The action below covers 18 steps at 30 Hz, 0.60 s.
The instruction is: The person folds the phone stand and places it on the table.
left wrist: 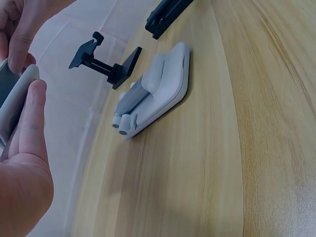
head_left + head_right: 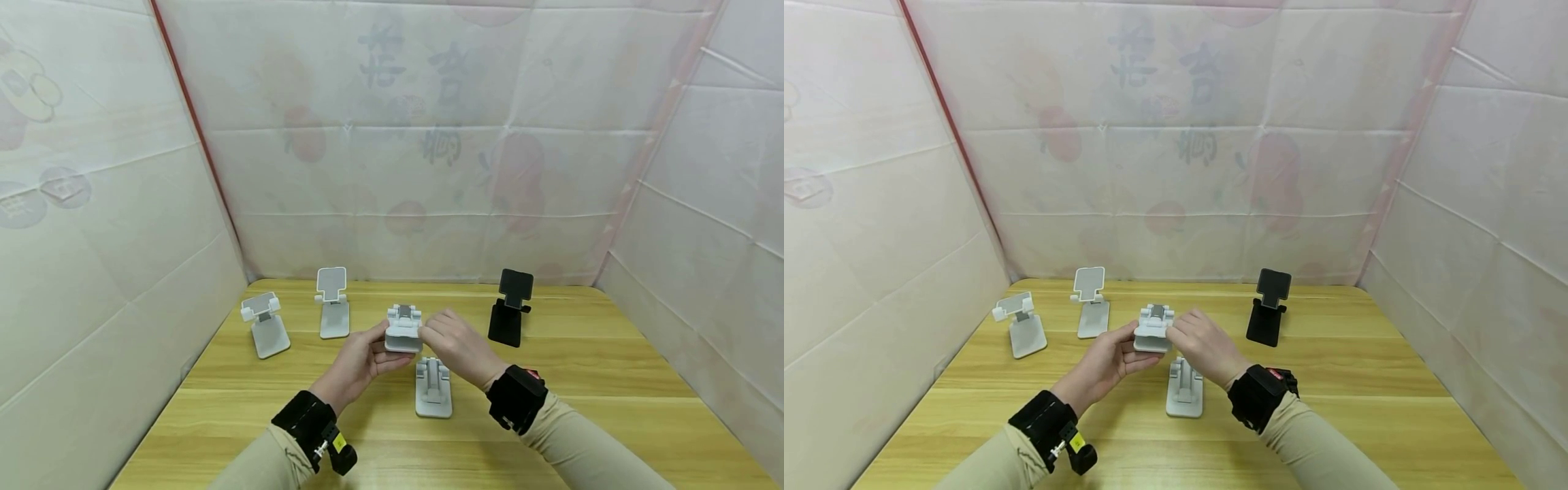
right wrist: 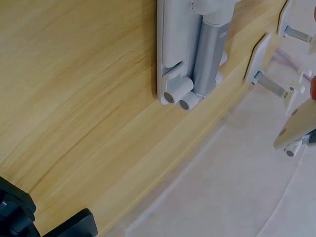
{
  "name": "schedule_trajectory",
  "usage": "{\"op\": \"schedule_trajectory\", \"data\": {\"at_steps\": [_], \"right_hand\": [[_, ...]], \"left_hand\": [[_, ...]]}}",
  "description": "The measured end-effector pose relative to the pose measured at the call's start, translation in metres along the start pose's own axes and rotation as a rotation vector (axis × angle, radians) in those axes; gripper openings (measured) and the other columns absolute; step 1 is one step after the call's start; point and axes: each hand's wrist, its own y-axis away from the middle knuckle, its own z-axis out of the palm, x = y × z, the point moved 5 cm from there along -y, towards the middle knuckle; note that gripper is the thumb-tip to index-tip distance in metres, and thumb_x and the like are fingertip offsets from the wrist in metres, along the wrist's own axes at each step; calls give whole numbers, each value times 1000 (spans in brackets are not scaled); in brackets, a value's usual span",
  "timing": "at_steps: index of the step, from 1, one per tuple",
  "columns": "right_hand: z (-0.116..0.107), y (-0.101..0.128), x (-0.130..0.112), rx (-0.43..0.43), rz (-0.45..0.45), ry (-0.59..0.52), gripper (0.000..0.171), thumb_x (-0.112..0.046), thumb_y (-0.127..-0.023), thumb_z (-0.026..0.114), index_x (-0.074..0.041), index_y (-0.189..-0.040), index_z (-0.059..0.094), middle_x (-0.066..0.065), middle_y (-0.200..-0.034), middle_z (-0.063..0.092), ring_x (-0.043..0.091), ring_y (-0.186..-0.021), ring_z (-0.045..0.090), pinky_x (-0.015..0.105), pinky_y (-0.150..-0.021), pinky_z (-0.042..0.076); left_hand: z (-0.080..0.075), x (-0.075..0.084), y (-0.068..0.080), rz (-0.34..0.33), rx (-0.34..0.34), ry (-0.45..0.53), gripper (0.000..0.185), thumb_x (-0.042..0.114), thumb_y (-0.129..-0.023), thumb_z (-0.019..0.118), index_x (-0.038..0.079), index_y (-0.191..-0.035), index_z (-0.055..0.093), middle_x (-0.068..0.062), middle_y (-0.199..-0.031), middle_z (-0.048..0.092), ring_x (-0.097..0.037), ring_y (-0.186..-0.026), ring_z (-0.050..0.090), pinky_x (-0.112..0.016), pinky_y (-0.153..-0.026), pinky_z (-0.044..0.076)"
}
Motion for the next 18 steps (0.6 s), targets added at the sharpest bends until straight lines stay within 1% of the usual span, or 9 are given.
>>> {"op": "schedule_trajectory", "data": {"at_steps": [2, 4, 6, 8, 11, 13, 16, 18], "right_hand": [[-1, 1, 0, 11, -3, -21, 11, 0, -92, 71, -8, -92, 63, -3, -81, 62, 12, -79, 60, 27, -76, 52], [-2, 2, 1, 19, 2, -50, 12, -4, -89, 77, -7, -95, 66, -3, -84, 65, 12, -80, 62, 27, -77, 54], [-2, 2, 2, 16, 29, -86, 15, -8, -87, 80, -7, -98, 69, -3, -86, 67, 12, -82, 64, 27, -79, 55], [-1, 3, 4, 20, 80, -144, 17, -9, -85, 82, -7, -99, 71, -3, -87, 68, 11, -82, 65, 28, -78, 56], [0, 6, 8, 25, 183, -256, 16, -10, -86, 82, -8, -99, 73, -3, -88, 70, 10, -81, 64, 28, -75, 56], [2, 7, 10, 24, 261, -347, 12, -10, -88, 80, -10, -98, 75, -3, -88, 72, 8, -78, 63, 26, -70, 56], [6, 9, 12, -22, 401, -484, 7, -14, -93, 76, -13, -100, 74, -6, -89, 73, 4, -78, 62, 23, -64, 55], [11, 11, 15, -76, 523, -580, 10, -19, -96, 73, -13, -104, 73, -8, -88, 72, 5, -76, 63, 22, -62, 55]], "left_hand": [[-1, 0, 0, -1, 6, 3, 53, 33, -110, 46, -9, -141, 52, -28, -121, 69, -29, -104, 74, -39, -94, 60], [-2, -1, 0, -3, 8, 4, 52, 32, -110, 46, -10, -141, 53, -27, -120, 70, -28, -104, 74, -38, -93, 60], [-2, -1, 0, -2, 7, 0, 51, 31, -110, 46, -10, -140, 53, -26, -119, 70, -28, -103, 74, -38, -93, 60], [-2, 0, 0, -1, 7, -3, 51, 30, -110, 46, -11, -139, 53, -25, -117, 71, -28, -104, 74, -37, -93, 60], [-3, 0, 0, 5, 8, -9, 50, 28, -109, 46, -12, -137, 53, -24, -116, 72, -28, -104, 74, -37, -93, 60], [-3, 1, 0, 10, 14, -10, 48, 26, -109, 46, -14, -136, 53, -24, -115, 73, -28, -103, 74, -37, -93, 60], [-4, 0, -1, 11, 30, 0, 45, 21, -109, 45, -14, -135, 53, -24, -114, 73, -29, -102, 74, -38, -92, 61], [-4, 0, -1, 12, 38, 6, 43, 19, -109, 44, -14, -134, 54, -25, -115, 72, -30, -102, 74, -38, -92, 61]]}}
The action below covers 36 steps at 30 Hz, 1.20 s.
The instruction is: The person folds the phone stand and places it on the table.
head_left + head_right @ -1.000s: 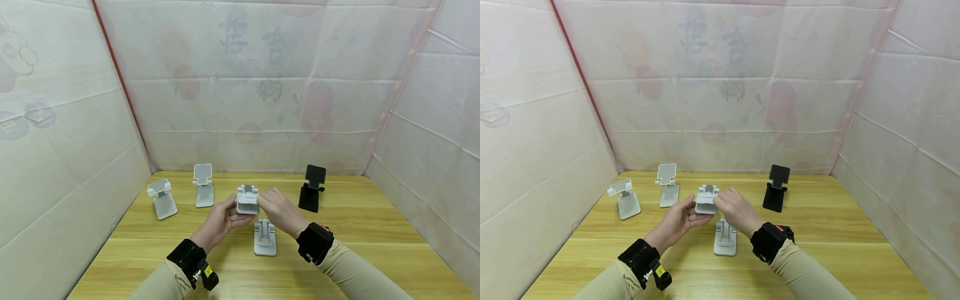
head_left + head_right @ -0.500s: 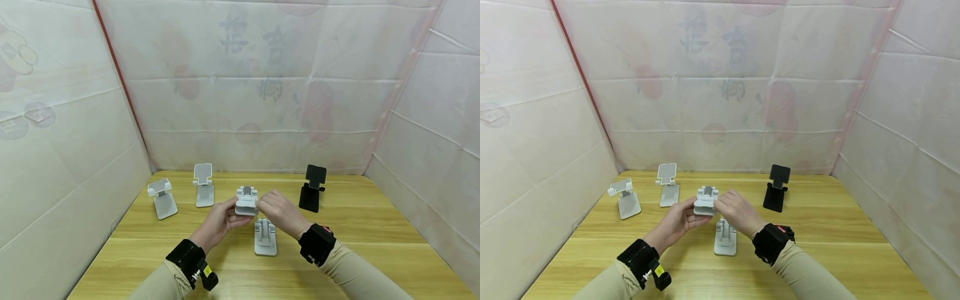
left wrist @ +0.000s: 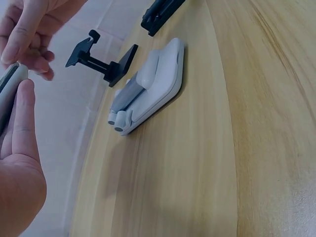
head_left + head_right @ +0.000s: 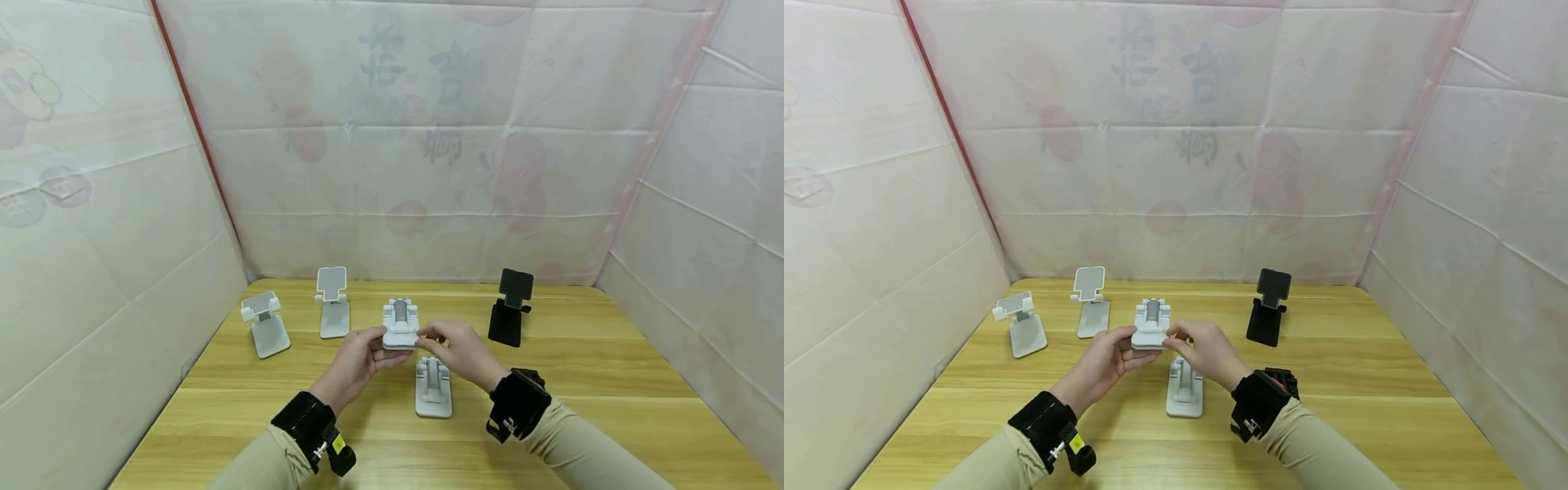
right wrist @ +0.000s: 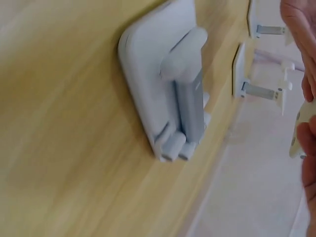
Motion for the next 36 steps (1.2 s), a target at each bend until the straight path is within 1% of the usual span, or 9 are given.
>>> {"op": "schedule_trajectory", "data": {"at_steps": [3, 6, 8, 10, 15, 19, 26, 31, 36], "right_hand": [[5, 2, 10, -74, 231, -162, 21, -29, -99, 70, -13, -112, 67, -5, -88, 71, 16, -79, 66, 26, -65, 56], [10, 6, 18, -139, 439, -337, 32, -38, -99, 68, -11, -116, 64, 4, -91, 70, 26, -81, 66, 37, -73, 57], [14, 8, 21, -178, 539, -442, 35, -41, -100, 67, -9, -114, 66, 11, -93, 70, 27, -80, 66, 42, -78, 56], [17, 10, 23, -211, 596, -524, 35, -40, -100, 65, -7, -110, 69, 15, -95, 70, 25, -78, 65, 43, -80, 54], [22, 10, 21, -250, 634, -637, 30, -34, -102, 63, -4, -102, 68, 12, -89, 70, 19, -74, 62, 33, -74, 47], [24, 10, 19, -242, 644, -669, 26, -28, -103, 63, -2, -100, 66, 8, -83, 67, 18, -73, 60, 32, -69, 46], [29, 11, 19, -236, 664, -662, 30, -25, -103, 63, 5, -102, 63, 6, -81, 65, 17, -72, 59, 34, -71, 46], [30, 13, 20, -249, 666, -639, 28, -26, -103, 63, 2, -98, 65, 4, -78, 64, 17, -70, 56, 31, -67, 43], [31, 14, 20, -256, 673, -617, 29, -28, -102, 64, 1, -98, 66, 5, -79, 66, 16, -70, 57, 31, -67, 42]], "left_hand": [[0, 0, 0, 6, -1, -1, 42, 18, -109, 43, -14, -135, 54, -26, -116, 71, -31, -103, 74, -38, -93, 60], [0, 1, 0, 21, -7, -8, 42, 17, -109, 42, -14, -135, 54, -27, -117, 71, -32, -104, 74, -38, -93, 61], [0, 1, 0, 32, -15, -15, 42, 17, -109, 42, -14, -135, 54, -28, -118, 70, -31, -104, 74, -38, -93, 61], [0, 0, 1, 38, -22, -22, 42, 16, -109, 42, -14, -136, 54, -28, -118, 70, -31, -104, 74, -38, -93, 61], [-1, 0, 1, 35, -27, -45, 43, 17, -110, 40, -14, -136, 54, -29, -119, 69, -29, -104, 74, -38, -93, 61], [-2, 0, 2, 34, -23, -81, 43, 18, -111, 40, -15, -136, 54, -29, -119, 69, -30, -103, 74, -38, -93, 61], [-4, -1, 2, 37, 21, -174, 44, 22, -109, 47, -14, -133, 58, -28, -114, 71, -30, -98, 76, -39, -89, 62], [-8, 0, 2, 27, 81, -285, 44, 28, -106, 56, -11, -124, 66, -25, -99, 75, -27, -84, 77, -39, -81, 65], [-9, 2, 2, 34, 99, -352, 40, 25, -107, 56, -11, -116, 69, -25, -92, 75, -26, -76, 77, -39, -76, 66]]}}
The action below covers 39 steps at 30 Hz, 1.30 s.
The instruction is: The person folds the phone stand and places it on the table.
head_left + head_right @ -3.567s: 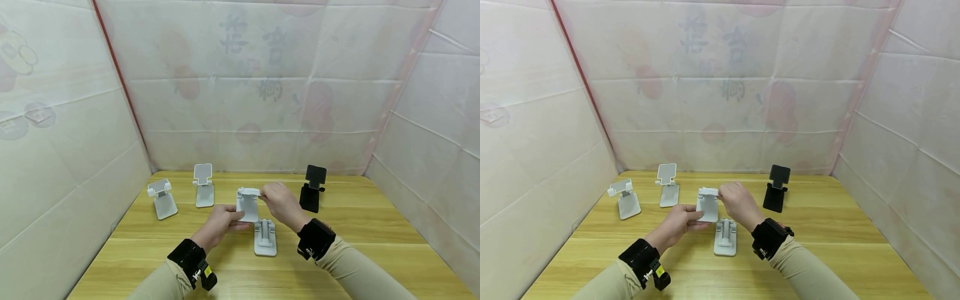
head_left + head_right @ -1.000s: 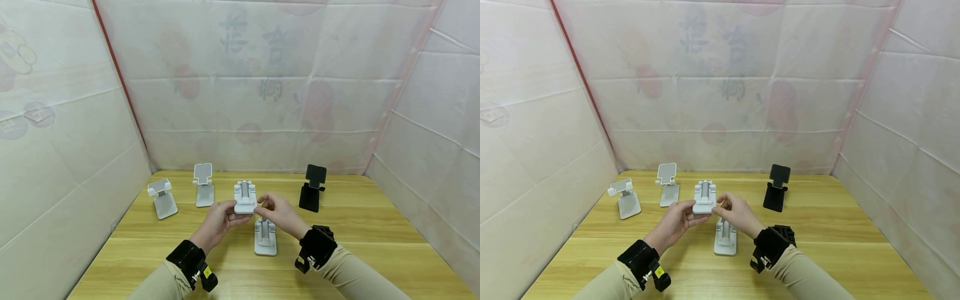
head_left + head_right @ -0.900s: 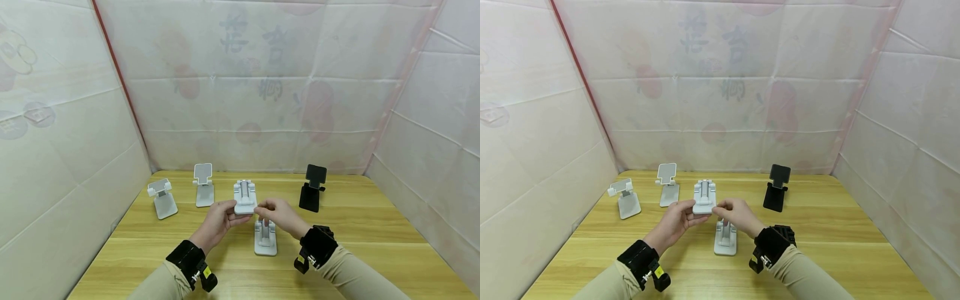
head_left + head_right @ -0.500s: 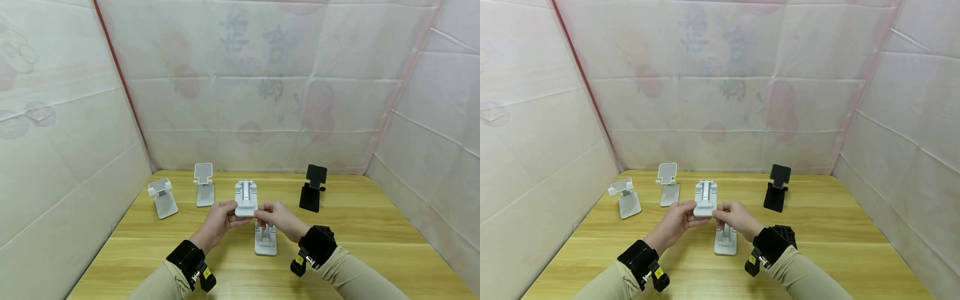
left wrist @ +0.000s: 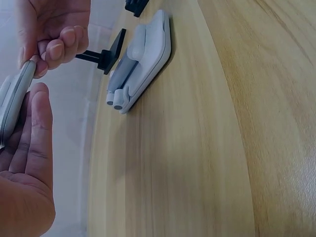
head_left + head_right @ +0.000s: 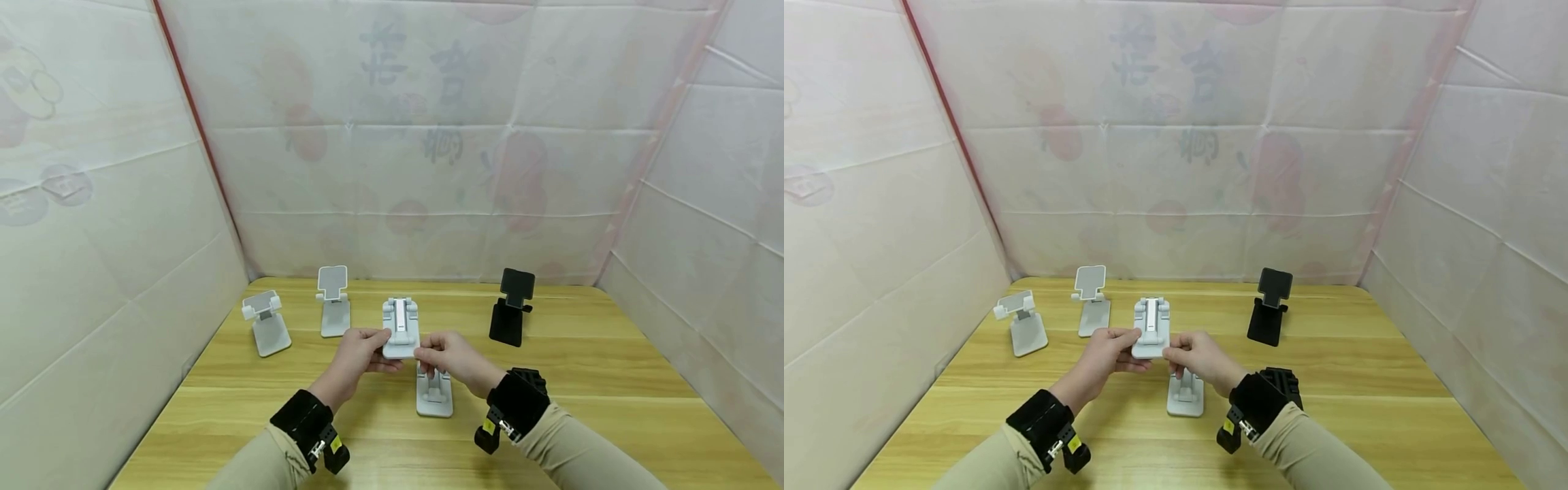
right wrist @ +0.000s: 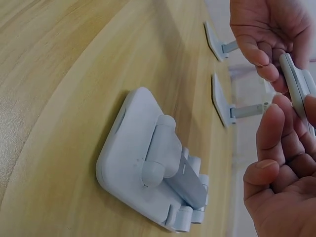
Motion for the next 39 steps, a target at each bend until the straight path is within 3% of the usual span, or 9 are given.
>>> {"op": "schedule_trajectory", "data": {"at_steps": [8, 13, 18, 26, 32, 39], "right_hand": [[-10, 3, 0, -10, -8, 75, 33, -35, -104, 60, -4, -107, 70, 7, -85, 68, 19, -75, 62, 39, -77, 52], [-32, 10, 1, 84, -20, 140, 30, -36, -105, 59, -9, -114, 70, 10, -90, 69, 24, -83, 65, 44, -86, 53], [-54, 18, -2, 172, -43, 247, 26, -37, -105, 59, -16, -114, 70, 9, -95, 70, 25, -90, 66, 40, -87, 53], [-84, 30, 0, 243, -129, 395, 26, -30, -107, 56, -11, -120, 68, 7, -97, 69, 19, -89, 65, 37, -84, 56], [-102, 35, 6, 293, -163, 441, 23, -23, -107, 57, -7, -117, 69, 9, -92, 69, 23, -85, 67, 35, -77, 59], [-115, 40, 12, 322, -171, 491, 22, -20, -107, 56, -5, -120, 66, 8, -97, 68, 18, -87, 65, 37, -81, 59]], "left_hand": [[-5, 0, 2, -8, 18, -50, 38, 21, -107, 53, -13, -115, 68, -21, -88, 76, -24, -73, 76, -38, -73, 66], [-16, -5, 7, -50, 42, -90, 37, 20, -108, 52, -13, -118, 67, -20, -88, 76, -24, -73, 75, -37, -72, 66], [-25, -11, 13, -103, 48, -154, 38, 21, -108, 52, -13, -121, 65, -17, -87, 76, -24, -74, 76, -36, -70, 65], [-37, -22, 23, -149, 47, -208, 37, 19, -107, 53, -14, -117, 66, -18, -84, 76, -26, -72, 75, -37, -68, 65], [-44, -29, 30, -163, 35, -225, 38, 19, -107, 52, -15, -115, 66, -20, -84, 75, -27, -72, 75, -39, -67, 65], [-54, -36, 35, -199, 46, -224, 38, 17, -107, 51, -17, -118, 63, -20, -84, 75, -28, -71, 75, -39, -67, 66]]}}
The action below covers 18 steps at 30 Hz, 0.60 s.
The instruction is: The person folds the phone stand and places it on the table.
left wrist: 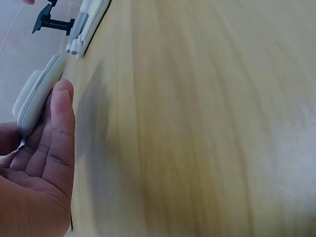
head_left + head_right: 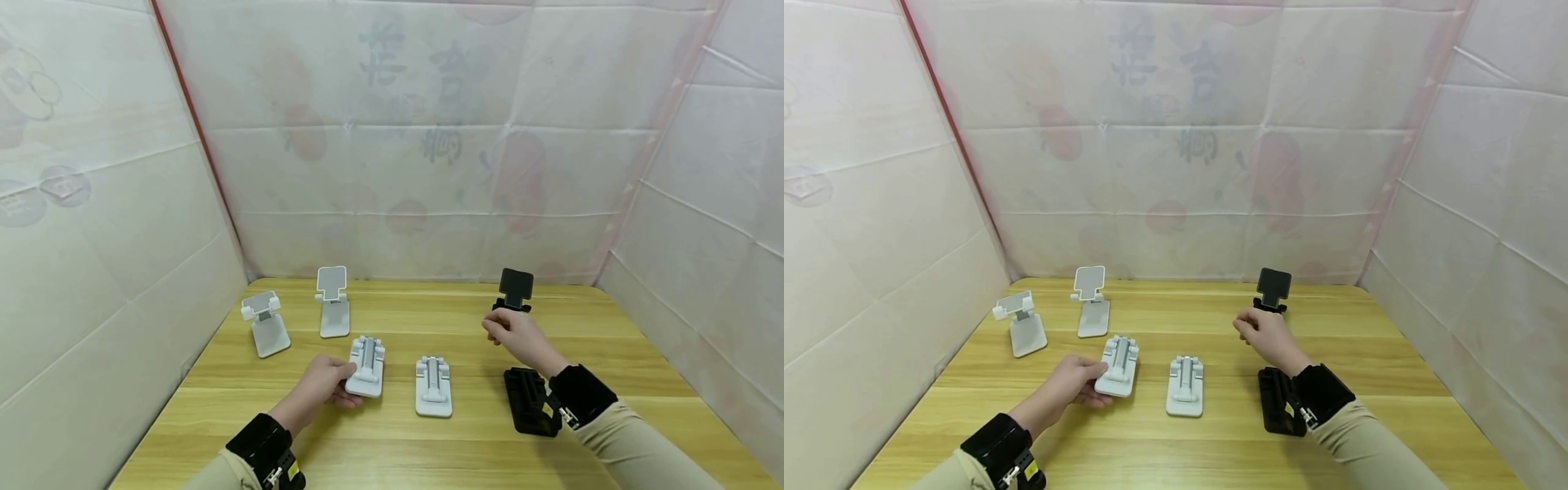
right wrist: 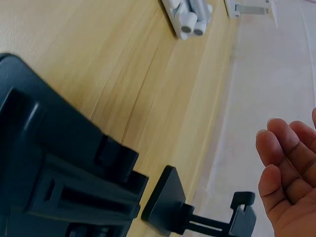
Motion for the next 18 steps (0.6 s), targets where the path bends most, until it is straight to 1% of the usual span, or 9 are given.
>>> {"op": "schedule_trajectory", "data": {"at_steps": [2, 4, 7, 11, 14, 15, 18], "right_hand": [[-3, 0, 1, 17, 0, 22, 23, -20, -107, 56, -5, -119, 67, 7, -95, 68, 16, -86, 65, 35, -79, 59], [-6, 0, 3, 34, -1, 45, 23, -20, -107, 56, -3, -119, 67, 7, -94, 69, 17, -84, 65, 34, -76, 58], [-9, 1, 6, 44, 20, 64, 23, -20, -107, 56, -4, -121, 66, 5, -96, 69, 19, -88, 66, 32, -77, 57], [-14, 3, 7, 72, 14, 91, 25, -17, -107, 55, -1, -124, 64, 7, -100, 68, 24, -92, 66, 32, -77, 57], [-19, 4, 12, 115, 0, 135, 25, -13, -107, 54, 1, -126, 62, 11, -101, 68, 27, -93, 66, 36, -78, 56], [-17, -4, 37, 159, -42, 165, 25, -18, -109, 51, -5, -128, 62, 4, -101, 68, 19, -92, 65, 33, -74, 54], [-12, -29, 118, 272, -74, 273, 27, -32, -111, 46, -22, -132, 58, -7, -100, 65, 8, -88, 62, 32, -69, 53]], "left_hand": [[-2, -2, 1, -11, -2, -4, 40, 17, -107, 50, -19, -123, 60, -20, -85, 75, -28, -72, 75, -39, -67, 66], [-3, -4, 2, -20, -5, -14, 42, 17, -107, 50, -20, -126, 57, -19, -85, 75, -28, -72, 75, -39, -67, 65], [-4, -7, 3, -34, 4, -19, 42, 17, -107, 50, -21, -125, 57, -19, -84, 75, -28, -71, 75, -39, -66, 65], [-5, -10, 3, -45, 22, -15, 41, 17, -107, 51, -20, -123, 58, -20, -83, 75, -29, -70, 75, -40, -65, 65], [-5, -12, 3, -50, 22, -26, 41, 16, -107, 50, -20, -123, 58, -20, -83, 74, -30, -70, 75, -40, -65, 65], [-5, -13, 3, -53, 24, -33, 40, 16, -108, 50, -20, -123, 58, -20, -82, 74, -29, -70, 75, -40, -65, 65], [-5, -14, 4, -63, 30, -56, 38, 16, -108, 49, -19, -121, 59, -19, -80, 74, -29, -69, 74, -40, -64, 65]]}}
